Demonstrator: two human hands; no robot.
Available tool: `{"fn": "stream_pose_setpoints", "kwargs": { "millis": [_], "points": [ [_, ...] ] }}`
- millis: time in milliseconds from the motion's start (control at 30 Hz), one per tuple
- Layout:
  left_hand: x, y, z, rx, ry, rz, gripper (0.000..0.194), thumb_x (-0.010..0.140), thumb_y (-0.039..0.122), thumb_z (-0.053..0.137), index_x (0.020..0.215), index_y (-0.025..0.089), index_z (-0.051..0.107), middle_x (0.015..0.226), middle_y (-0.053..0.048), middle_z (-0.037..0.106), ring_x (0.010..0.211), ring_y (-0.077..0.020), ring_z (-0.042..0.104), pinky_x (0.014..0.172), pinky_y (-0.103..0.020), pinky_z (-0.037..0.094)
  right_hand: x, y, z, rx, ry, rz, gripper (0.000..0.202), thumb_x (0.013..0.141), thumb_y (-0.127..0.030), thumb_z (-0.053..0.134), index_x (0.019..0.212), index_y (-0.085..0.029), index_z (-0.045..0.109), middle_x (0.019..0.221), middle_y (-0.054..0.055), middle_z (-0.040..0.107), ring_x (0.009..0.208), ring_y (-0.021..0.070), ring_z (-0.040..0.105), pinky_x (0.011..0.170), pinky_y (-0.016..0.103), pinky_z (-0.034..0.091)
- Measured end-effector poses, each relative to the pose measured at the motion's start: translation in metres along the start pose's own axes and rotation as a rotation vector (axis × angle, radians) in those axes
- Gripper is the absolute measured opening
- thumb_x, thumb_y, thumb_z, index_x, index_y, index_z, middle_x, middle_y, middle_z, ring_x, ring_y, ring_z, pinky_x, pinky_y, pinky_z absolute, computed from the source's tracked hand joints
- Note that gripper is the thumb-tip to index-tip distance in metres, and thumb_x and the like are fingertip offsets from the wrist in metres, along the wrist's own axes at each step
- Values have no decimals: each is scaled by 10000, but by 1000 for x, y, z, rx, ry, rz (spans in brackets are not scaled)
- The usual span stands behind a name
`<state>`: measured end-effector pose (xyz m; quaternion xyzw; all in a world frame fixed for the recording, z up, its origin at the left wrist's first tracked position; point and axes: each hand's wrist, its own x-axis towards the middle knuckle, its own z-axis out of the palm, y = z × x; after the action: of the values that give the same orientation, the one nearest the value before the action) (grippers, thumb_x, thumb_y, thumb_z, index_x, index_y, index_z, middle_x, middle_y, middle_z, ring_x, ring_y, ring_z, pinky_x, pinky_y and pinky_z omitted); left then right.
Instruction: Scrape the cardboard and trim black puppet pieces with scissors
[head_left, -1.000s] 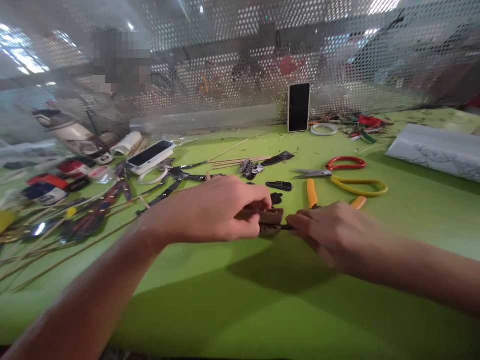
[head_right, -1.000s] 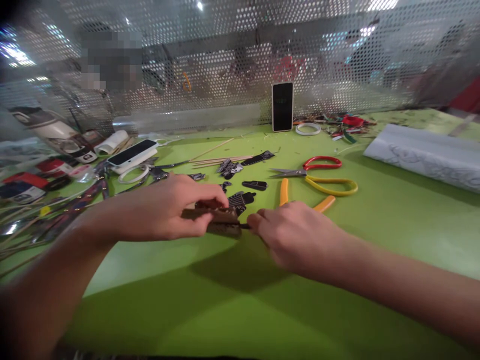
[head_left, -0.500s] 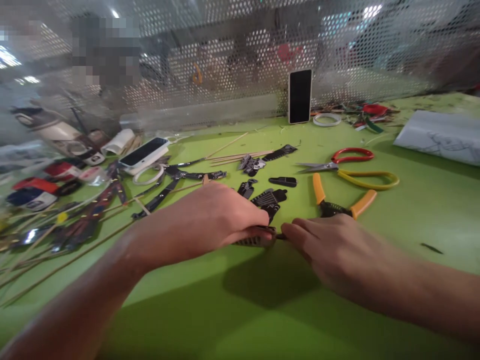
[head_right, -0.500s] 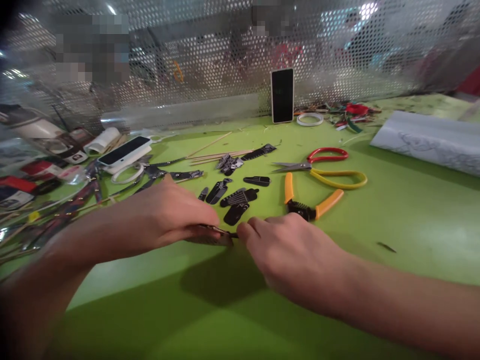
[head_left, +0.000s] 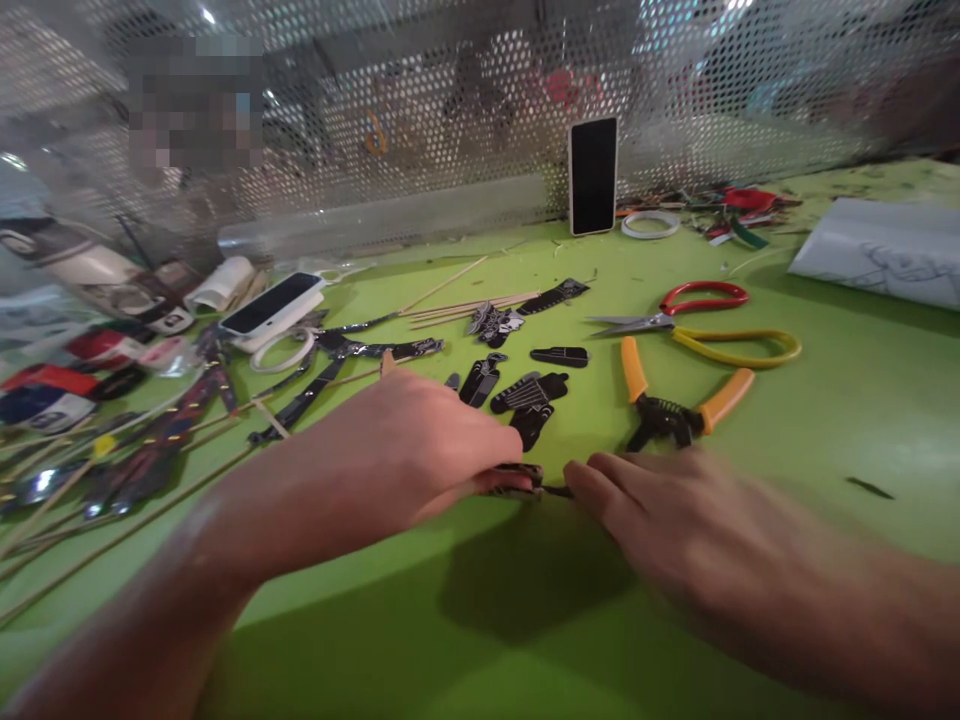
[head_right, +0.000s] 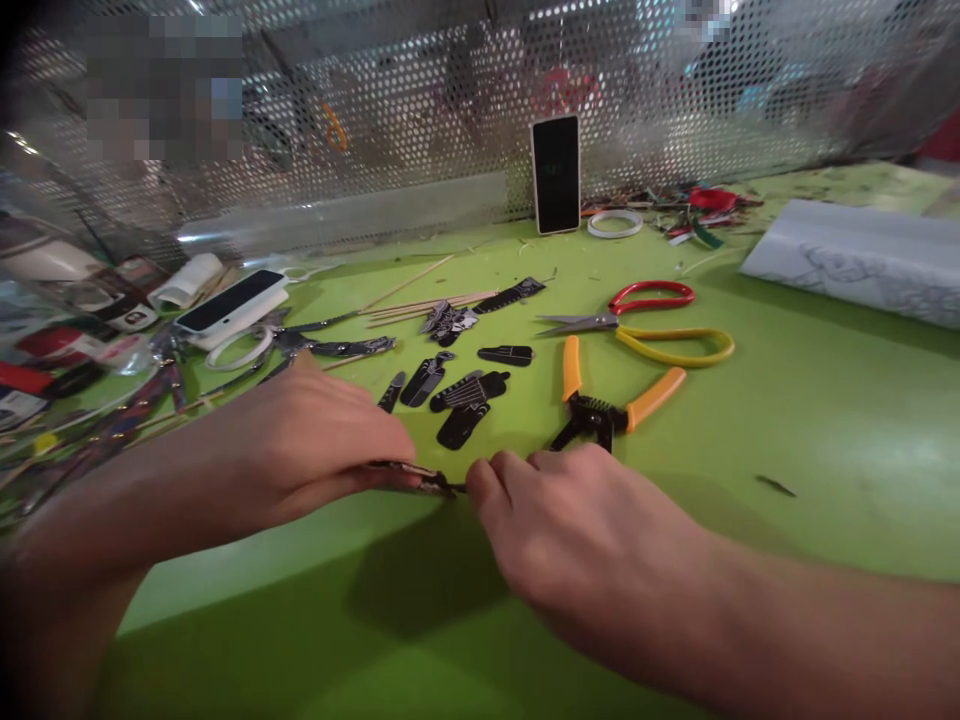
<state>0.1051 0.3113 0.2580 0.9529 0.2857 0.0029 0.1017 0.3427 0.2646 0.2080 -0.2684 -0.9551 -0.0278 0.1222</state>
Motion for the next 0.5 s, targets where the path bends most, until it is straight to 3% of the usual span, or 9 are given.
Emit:
{"fn": "stream_pose_setpoints", "kwargs": {
  "millis": [233,500],
  "points": [
    [3,-2,1,-32,35,18,297,970,406,439,851,251,663,665,21,658,616,-140,587,597,-265,328,3,-1,1,-69,-26,37,175,775,-29,502,886,-120,602,640,29,579,450,141,457,428,303,280],
    [6,-6,3,-51,57,42,301,976,372,432,871,229,674,672,4,664,619,-138,595,580,-261,317,6,-4,1,-87,-26,39,297,654,23,536,917,-83,626,683,56,632,491,149,526,430,291,309]
  ]
}}
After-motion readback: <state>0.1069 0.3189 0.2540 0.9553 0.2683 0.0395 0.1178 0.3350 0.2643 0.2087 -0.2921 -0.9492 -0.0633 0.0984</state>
